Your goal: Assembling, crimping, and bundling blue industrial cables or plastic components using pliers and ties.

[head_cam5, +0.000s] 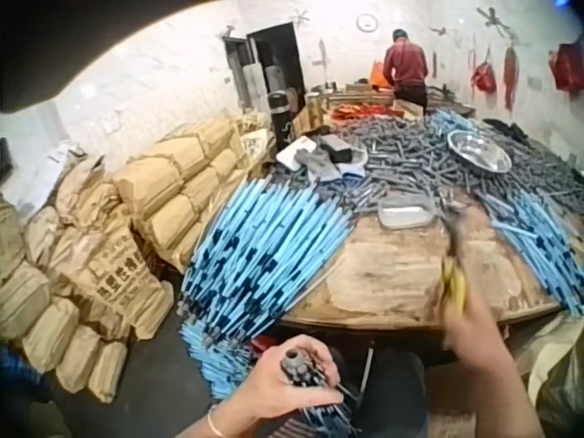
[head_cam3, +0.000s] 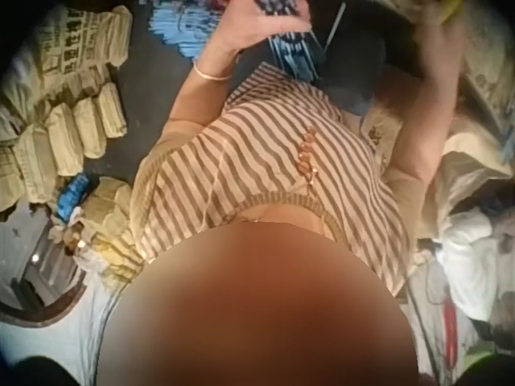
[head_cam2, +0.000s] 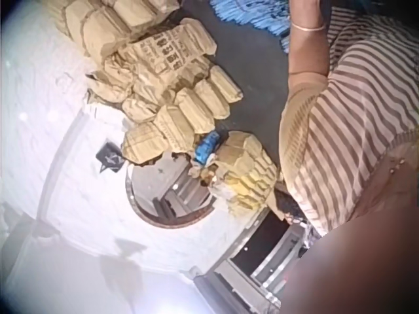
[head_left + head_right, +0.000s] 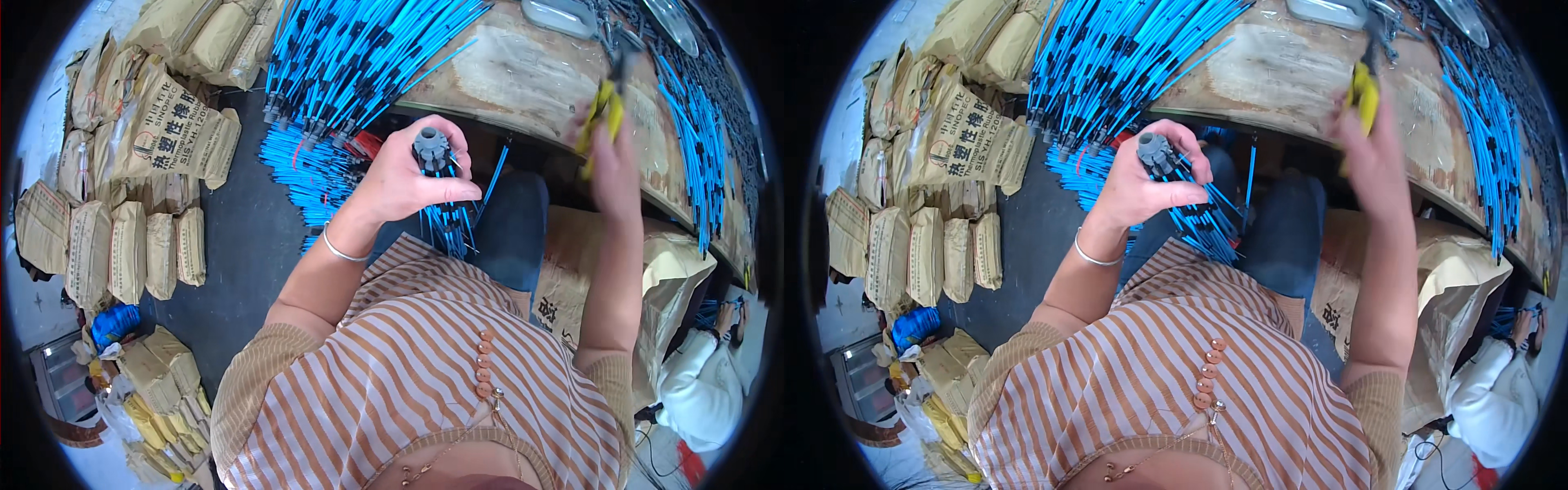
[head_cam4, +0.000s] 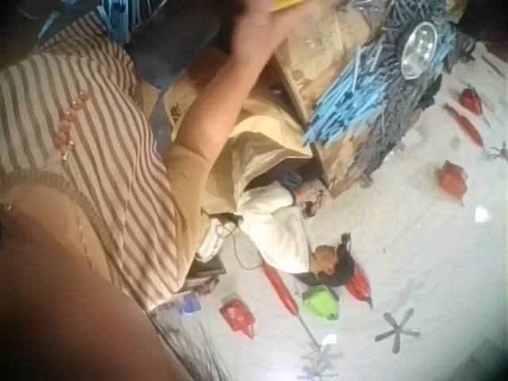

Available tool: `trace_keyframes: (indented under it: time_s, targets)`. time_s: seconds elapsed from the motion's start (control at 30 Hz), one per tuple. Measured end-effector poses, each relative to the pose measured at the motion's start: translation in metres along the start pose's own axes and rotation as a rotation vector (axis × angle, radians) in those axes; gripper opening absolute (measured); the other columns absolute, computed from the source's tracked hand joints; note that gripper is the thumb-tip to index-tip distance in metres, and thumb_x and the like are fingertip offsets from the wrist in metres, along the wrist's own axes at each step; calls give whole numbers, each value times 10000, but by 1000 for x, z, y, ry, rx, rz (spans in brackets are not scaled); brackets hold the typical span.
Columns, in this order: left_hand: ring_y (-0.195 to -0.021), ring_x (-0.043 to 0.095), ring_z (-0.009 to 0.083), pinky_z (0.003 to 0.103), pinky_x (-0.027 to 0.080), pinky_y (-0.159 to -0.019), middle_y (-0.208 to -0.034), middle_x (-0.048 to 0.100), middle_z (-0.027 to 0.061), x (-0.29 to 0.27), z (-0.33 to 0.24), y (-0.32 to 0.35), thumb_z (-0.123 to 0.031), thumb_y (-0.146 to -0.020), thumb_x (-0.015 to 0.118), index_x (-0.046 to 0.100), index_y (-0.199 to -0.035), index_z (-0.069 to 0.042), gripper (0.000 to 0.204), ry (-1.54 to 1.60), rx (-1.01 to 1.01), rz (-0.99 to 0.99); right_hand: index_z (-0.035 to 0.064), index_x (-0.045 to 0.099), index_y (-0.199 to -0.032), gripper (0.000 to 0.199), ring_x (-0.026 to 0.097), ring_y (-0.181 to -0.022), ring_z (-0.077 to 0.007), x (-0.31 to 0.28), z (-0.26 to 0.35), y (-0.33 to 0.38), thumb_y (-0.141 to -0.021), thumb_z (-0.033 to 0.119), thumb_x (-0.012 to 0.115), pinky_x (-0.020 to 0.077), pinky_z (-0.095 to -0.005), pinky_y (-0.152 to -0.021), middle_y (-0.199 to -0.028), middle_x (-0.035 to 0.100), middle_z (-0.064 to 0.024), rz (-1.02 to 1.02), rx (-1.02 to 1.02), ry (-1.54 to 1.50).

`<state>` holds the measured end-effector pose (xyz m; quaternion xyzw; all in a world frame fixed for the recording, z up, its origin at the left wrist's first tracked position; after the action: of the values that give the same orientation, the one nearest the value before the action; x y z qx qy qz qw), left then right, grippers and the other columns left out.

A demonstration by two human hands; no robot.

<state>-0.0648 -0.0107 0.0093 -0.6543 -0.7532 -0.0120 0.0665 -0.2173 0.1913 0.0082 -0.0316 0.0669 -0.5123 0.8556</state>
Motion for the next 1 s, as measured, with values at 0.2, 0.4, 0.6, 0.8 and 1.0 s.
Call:
trace_keyframes:
  time_s: [0.2, 0.4, 0.6, 0.8, 1.0]
  targets:
    - [-705, 612, 163, 271, 494, -700, -769, 651, 81, 0, 2, -6, 34, -529, 790, 584, -894, -28, 424, -15, -19, 39, 109, 302, -1381, 735, 478, -1053, -286, 51, 17, 77, -707, -29, 564, 462, -426, -860, -1215, 456, -163, 293, -72, 193]
    - [-696, 610, 144, 248, 487, -678, -772, 659, 72, 8, -7, -4, 24, -540, 787, 614, -894, -21, 397, -152, 22, 57, 172, 562, -1199, 593, 427, -1111, -301, 45, 49, 66, -652, -50, 615, 347, -451, -998, -1221, 465, -112, 12, -927, 1141]
    - [-669, 593, 128, 228, 478, -653, -797, 675, 71, 10, -3, 0, 22, -555, 779, 637, -907, -22, 382, -107, -58, 41, 227, 610, -1139, 560, 439, -1079, -253, 51, 53, 72, -646, -36, 638, 383, -386, -946, -1183, 490, -72, -12, -926, 1158]
    - [-631, 569, 118, 221, 470, -633, -798, 681, 68, 12, -5, -3, 16, -561, 783, 645, -912, -20, 379, -186, -54, 14, 106, 577, -1165, 536, 539, -920, -246, 44, 60, 88, -656, -30, 672, 473, -370, -822, -1135, 547, -120, 240, -563, 1074]
    - [-602, 552, 120, 230, 462, -612, -768, 666, 60, 28, -2, 0, 3, -544, 802, 650, -910, -12, 397, -80, 121, 268, 54, 488, -1250, 698, 558, -737, -201, 23, 36, 84, -591, -7, 710, 495, -328, -653, -1030, 578, -120, 1029, 751, 266]
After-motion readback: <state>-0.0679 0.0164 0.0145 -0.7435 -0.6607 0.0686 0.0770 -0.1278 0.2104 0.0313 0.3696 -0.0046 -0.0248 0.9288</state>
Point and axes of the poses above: each hand's wrist, its own y-axis away from the middle knuckle, its own x-axis out of the palm, z = x × y, the point moved 5 cm from there along -y, towards the middle knuckle
